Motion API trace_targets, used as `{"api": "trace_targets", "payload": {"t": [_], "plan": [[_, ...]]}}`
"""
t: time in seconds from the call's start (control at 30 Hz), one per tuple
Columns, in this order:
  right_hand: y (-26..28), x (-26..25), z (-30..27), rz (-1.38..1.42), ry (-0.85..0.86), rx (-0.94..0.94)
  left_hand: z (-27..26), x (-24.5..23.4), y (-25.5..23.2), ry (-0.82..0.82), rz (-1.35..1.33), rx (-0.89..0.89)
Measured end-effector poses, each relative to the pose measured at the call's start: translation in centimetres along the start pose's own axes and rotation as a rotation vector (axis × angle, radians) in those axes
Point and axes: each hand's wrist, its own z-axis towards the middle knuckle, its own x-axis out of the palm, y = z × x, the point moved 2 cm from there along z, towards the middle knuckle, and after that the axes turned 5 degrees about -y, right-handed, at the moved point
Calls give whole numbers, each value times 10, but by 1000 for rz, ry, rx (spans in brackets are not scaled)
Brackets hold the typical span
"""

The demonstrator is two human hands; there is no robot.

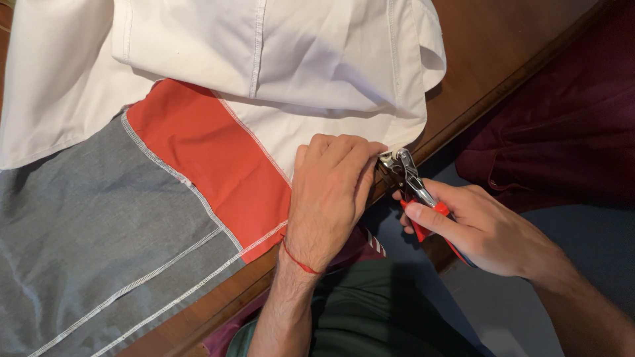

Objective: Attaching metal eyelets to a fabric garment using eyelet pliers

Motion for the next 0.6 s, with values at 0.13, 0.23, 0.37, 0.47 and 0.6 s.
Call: {"api": "trace_targets", "payload": {"t": [0.13,0.23,0.37,0.47,0.6], "plan": [[7,0,-3,-17,-1,83,-4,0,0,0,8,31],[6,0,-1,-79,10,66,-10,1,-5,-17,137,157],[9,0,-2,-128,18,129,-13,-1,-19,-128,386,330],[23,0,-6,-158,17,206,-10,-1,-21,-198,434,365],[2,10,-2,-114,-25,90,0,-5,-21,-276,367,296]]}}
